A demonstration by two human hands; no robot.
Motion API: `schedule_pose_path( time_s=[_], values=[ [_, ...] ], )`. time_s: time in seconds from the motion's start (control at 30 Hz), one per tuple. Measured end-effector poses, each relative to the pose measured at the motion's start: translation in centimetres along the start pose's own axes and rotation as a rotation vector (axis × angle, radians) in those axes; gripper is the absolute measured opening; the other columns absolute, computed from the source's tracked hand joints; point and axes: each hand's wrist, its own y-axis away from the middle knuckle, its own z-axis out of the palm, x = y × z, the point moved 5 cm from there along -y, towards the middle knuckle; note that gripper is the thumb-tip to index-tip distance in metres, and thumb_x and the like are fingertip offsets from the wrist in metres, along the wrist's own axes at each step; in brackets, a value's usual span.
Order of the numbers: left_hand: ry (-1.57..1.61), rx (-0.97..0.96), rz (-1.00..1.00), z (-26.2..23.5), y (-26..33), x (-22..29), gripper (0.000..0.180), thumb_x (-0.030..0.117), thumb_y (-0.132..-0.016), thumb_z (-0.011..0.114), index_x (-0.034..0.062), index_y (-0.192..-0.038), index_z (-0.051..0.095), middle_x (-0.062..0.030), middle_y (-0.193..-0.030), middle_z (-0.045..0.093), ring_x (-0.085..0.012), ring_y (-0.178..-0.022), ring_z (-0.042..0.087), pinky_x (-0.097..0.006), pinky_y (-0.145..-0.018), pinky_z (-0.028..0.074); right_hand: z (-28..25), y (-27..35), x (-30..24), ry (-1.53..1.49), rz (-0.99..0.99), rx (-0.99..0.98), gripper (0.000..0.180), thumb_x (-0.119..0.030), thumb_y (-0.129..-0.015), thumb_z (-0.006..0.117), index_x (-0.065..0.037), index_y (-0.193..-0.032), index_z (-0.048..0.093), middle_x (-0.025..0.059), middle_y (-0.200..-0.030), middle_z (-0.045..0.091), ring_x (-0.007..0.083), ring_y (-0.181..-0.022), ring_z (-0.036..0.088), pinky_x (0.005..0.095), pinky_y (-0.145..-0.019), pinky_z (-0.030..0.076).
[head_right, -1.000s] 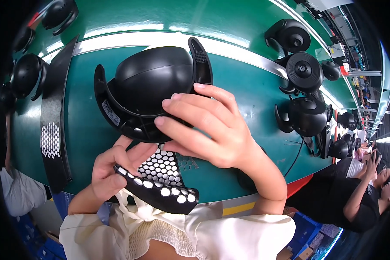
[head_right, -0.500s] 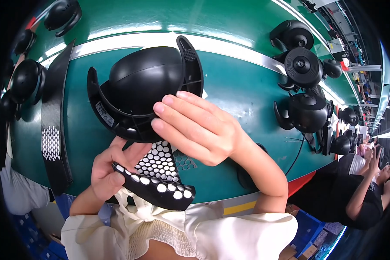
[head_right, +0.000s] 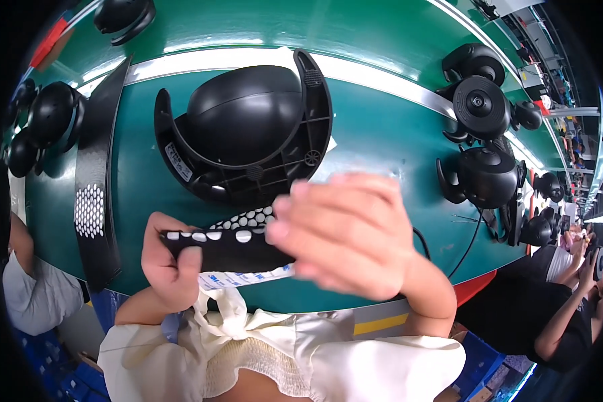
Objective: Assembling and inspecting spherical black lamp fixture components on a factory production line.
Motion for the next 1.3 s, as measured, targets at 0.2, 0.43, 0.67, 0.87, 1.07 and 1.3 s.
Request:
schedule_pose_path(
  time_s=[0.2, 0.43, 0.67, 0.87, 1.07, 1.3],
  values=[
    [0.144, -0.091, 0.133, 0.9, -0.8, 1.4, 0.042, -0.005, -0.066, 0.067, -0.0052, -0.103, 0.048, -0.014, -0.09, 0.06, -0.0155, -0.077, 0.061, -0.024, -0.066, 0.049, 3.4, 0.0, -0.6, -0.57, 0.462, -0.034, 0.029, -0.007, -0.064, 0.071, 0.0, -0.089, 0.056, 0.0098, -0.079, 0.057, 0.022, -0.067, 0.053, 0.0282, -0.057, 0.04],
    [0.175, -0.1, 0.173, 0.4, -0.7, 1.5, 0.024, -0.005, -0.065, 0.065, -0.0051, -0.088, 0.059, -0.0128, -0.076, 0.064, -0.0207, -0.062, 0.063, -0.026, -0.055, 0.05, 2.5, -0.9, -1.5, -0.377, 0.353, -0.072, 0.021, -0.007, -0.061, 0.074, -0.001, -0.078, 0.062, 0.0057, -0.071, 0.057, 0.0163, -0.065, 0.052, 0.0252, -0.056, 0.038],
    [-0.01, -0.039, 0.282, -0.1, -0.4, 2.0, 0.026, -0.005, -0.06, 0.067, -0.0041, -0.085, 0.06, -0.0127, -0.075, 0.063, -0.0237, -0.062, 0.063, -0.027, -0.052, 0.05, 2.0, -1.4, -3.8, 0.097, 0.013, 0.011, 0.042, -0.015, -0.041, 0.051, 0.001, -0.078, 0.064, 0.0057, -0.071, 0.054, 0.0146, -0.059, 0.045, 0.0248, -0.052, 0.03],
    [-0.011, 0.007, 0.185, -0.1, -0.6, 2.1, 0.022, -0.004, -0.062, 0.069, -0.0027, -0.082, 0.062, -0.01, -0.069, 0.063, -0.0192, -0.055, 0.062, -0.024, -0.049, 0.048, 3.2, 0.6, -4.6, 0.309, -0.238, 0.316, 0.052, -0.006, -0.04, 0.023, 0.003, -0.069, 0.065, 0.0066, -0.061, 0.055, 0.012, -0.055, 0.045, 0.021, -0.05, 0.032],
    [-0.014, 0.025, 0.012, 0.1, -0.3, 1.4, 0.015, 0.0, -0.067, 0.068, -0.0013, -0.08, 0.06, -0.0082, -0.064, 0.062, -0.011, -0.052, 0.059, -0.021, -0.048, 0.045, 4.6, 2.2, -4.4, 0.426, -0.458, 0.3, 0.026, -0.004, -0.055, 0.066, -0.004, -0.08, 0.067, 0.0025, -0.075, 0.058, 0.0094, -0.064, 0.04, 0.0207, -0.05, 0.028],
    [0.312, -0.023, -0.367, 0.7, -0.8, -1.0, 0.01, 0.004, -0.078, 0.061, -0.0012, -0.084, 0.056, -0.003, -0.069, 0.061, -0.0054, -0.063, 0.056, -0.019, -0.056, 0.045, 3.1, 1.6, -2.8, -0.172, -0.276, -0.08, 0.019, -0.008, -0.065, 0.063, -0.001, -0.083, 0.063, 0.0021, -0.07, 0.057, 0.0099, -0.061, 0.048, 0.0229, -0.054, 0.039]
  ],
)
